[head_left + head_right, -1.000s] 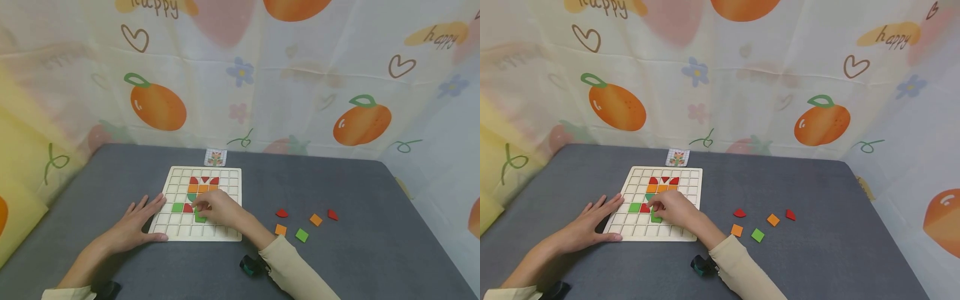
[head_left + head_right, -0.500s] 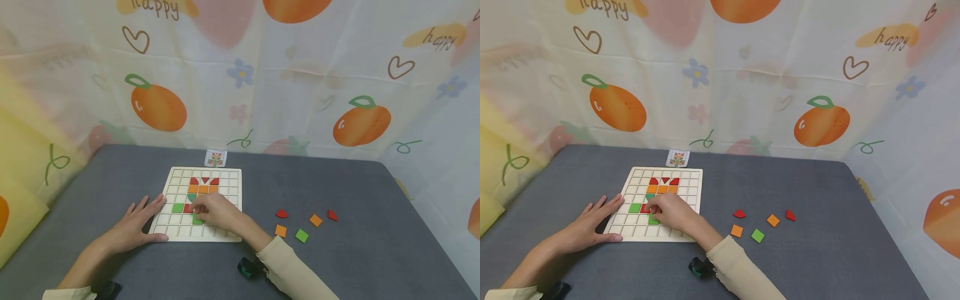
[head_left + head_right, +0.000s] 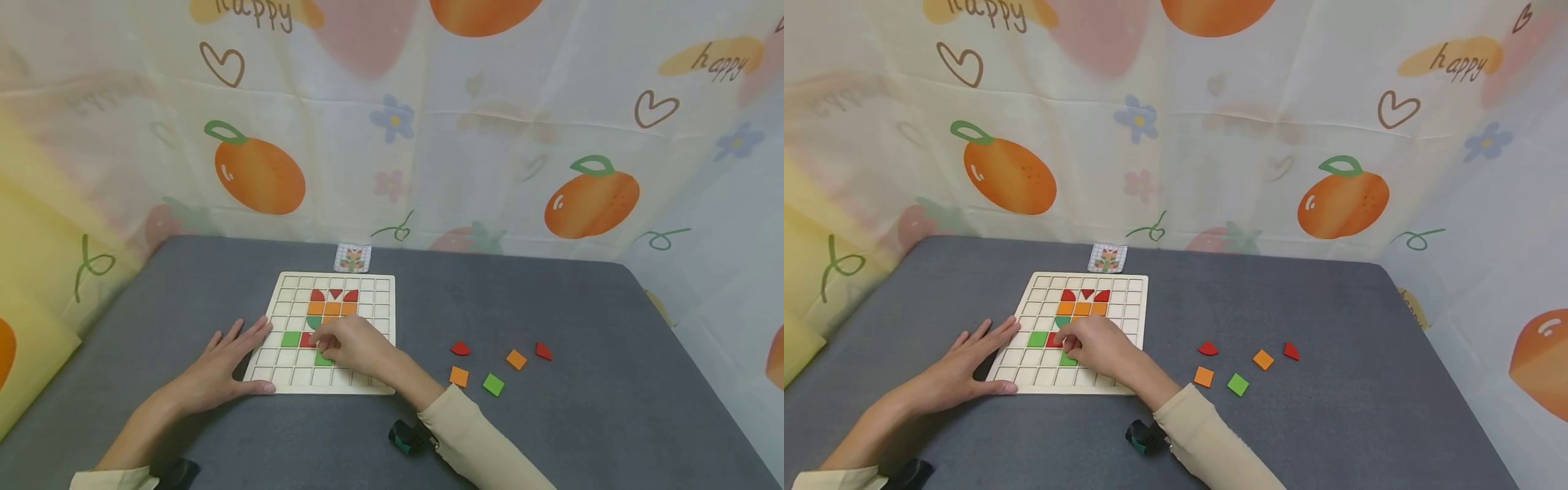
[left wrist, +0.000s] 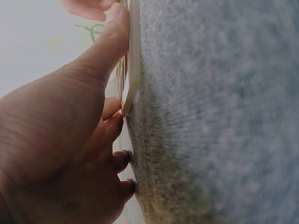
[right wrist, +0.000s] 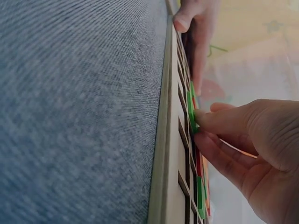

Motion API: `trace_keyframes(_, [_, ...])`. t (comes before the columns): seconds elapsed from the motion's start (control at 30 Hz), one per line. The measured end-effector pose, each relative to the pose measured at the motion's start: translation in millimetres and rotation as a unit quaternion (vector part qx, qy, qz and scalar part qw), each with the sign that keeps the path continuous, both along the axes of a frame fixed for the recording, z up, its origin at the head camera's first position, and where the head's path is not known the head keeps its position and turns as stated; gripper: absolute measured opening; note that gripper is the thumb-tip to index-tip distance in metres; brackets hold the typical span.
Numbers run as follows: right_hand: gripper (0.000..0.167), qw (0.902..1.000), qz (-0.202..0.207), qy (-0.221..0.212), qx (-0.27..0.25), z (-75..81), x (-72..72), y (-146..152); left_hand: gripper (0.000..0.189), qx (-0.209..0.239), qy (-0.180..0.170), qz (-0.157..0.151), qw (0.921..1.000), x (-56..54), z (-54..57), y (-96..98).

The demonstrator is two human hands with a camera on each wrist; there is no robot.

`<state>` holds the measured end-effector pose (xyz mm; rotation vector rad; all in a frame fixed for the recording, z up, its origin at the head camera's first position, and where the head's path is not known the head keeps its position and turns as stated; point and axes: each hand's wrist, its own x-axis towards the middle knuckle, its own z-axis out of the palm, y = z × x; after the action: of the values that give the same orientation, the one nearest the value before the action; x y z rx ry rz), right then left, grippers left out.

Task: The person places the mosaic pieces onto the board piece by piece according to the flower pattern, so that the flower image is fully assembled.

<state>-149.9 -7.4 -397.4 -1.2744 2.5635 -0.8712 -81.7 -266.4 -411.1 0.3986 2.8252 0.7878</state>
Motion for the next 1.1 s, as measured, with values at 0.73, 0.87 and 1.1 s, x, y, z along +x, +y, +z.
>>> trace_keyframes(0.73, [0.022,0.9975,-0.014,-0.063,-0.028,18.3,-8.1,69.9,0.111,-0.011,-0.001,0.0,0.9999,0.2,1.6,2.2])
trace_keyframes(0.87, [0.025,0.9973,-0.044,-0.057,-0.015,20.5,-12.1,91.7,0.11,-0.012,0.0,-0.003,0.9999,0.1,2.2,2.4])
trace_keyframes(1.1, [0.027,0.9941,-0.086,-0.067,-0.006,23.7,-16.8,133.1,0.109,-0.009,0.005,-0.007,0.9999,1.3,2.1,0.8])
